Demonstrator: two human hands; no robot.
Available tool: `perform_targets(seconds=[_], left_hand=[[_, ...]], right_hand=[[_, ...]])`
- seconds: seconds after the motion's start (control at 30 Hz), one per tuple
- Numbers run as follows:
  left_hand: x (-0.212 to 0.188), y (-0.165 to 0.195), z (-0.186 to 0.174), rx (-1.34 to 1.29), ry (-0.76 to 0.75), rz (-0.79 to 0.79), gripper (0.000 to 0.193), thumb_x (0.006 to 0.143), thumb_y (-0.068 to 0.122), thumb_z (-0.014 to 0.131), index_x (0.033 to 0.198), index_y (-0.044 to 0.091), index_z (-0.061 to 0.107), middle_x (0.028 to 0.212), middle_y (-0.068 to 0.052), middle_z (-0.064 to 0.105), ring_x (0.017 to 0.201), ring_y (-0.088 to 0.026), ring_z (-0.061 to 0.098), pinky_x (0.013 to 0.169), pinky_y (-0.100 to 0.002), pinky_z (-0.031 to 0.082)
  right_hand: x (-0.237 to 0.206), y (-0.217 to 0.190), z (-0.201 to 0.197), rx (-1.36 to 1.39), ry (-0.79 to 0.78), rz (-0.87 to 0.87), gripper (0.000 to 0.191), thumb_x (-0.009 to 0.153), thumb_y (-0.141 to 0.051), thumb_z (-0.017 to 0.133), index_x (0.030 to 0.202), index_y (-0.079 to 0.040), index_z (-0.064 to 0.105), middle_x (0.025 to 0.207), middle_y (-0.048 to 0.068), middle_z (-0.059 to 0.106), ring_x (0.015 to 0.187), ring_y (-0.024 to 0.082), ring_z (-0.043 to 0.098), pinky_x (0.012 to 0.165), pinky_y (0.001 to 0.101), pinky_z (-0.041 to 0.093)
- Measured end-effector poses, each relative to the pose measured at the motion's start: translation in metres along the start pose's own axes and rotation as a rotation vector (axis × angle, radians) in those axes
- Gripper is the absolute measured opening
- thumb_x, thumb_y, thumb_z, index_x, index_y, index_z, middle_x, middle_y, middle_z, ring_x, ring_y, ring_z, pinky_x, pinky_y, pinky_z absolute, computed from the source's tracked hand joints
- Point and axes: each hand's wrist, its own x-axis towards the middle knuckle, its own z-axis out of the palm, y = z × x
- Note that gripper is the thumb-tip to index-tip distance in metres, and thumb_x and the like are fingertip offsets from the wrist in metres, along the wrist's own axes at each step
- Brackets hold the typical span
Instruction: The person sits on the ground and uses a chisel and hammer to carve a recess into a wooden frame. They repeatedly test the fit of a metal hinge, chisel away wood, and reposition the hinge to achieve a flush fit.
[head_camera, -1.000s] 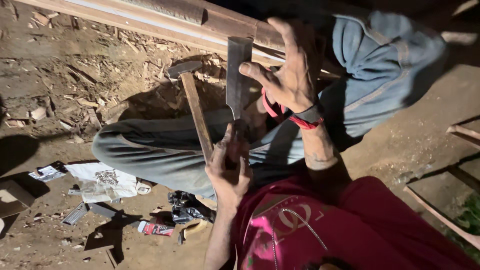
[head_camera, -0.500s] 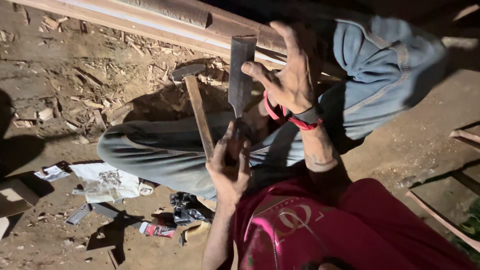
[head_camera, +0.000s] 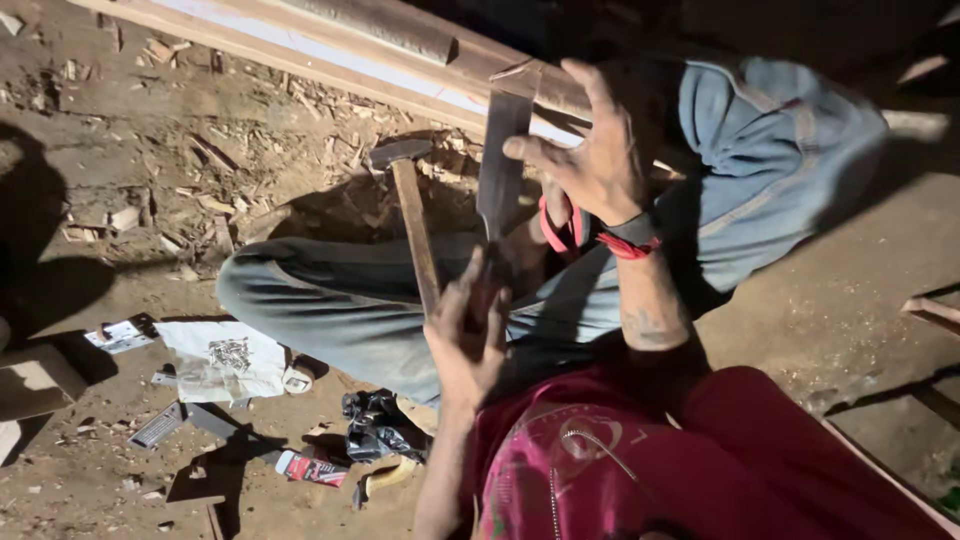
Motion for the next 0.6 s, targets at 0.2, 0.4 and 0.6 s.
perform_targets(seconds=[0.2,0.4,0.6], left_hand=[[-0.014,-0.016,0.005,0.042,0.055,0.119,0.045,0.095,0.003,0.07,0.139,0.002,0.063,0.092,-0.009,0.07,0.074,-0.013,0.064,0.069,-0.025,0.051],[-0.001,-0.02,0.013,0.078,0.063,0.208,0.046,0.098,0.003,0.067,0.143,0.002,0.06,0.096,-0.011,0.071,0.082,-0.014,0.066,0.079,-0.026,0.054],[-0.001,-0.021,0.014,0.038,0.056,0.187,0.044,0.098,0.004,0.067,0.142,0.002,0.061,0.1,-0.013,0.073,0.085,-0.016,0.067,0.079,-0.028,0.054]], right_hand=[[-0.006,0.006,0.002,-0.045,0.026,-0.284,0.104,0.086,-0.031,0.099,0.157,0.0,0.031,0.141,0.02,0.065,0.127,0.03,0.067,0.109,0.0405,0.055],[0.001,0.013,0.01,-0.099,0.119,-0.23,0.093,0.084,-0.025,0.099,0.151,0.0,0.04,0.132,0.019,0.067,0.118,0.027,0.069,0.103,0.0385,0.058],[0.0,0.016,0.008,-0.039,0.078,-0.253,0.081,0.093,-0.016,0.09,0.154,0.001,0.039,0.123,0.014,0.075,0.112,0.022,0.075,0.103,0.0361,0.06]])
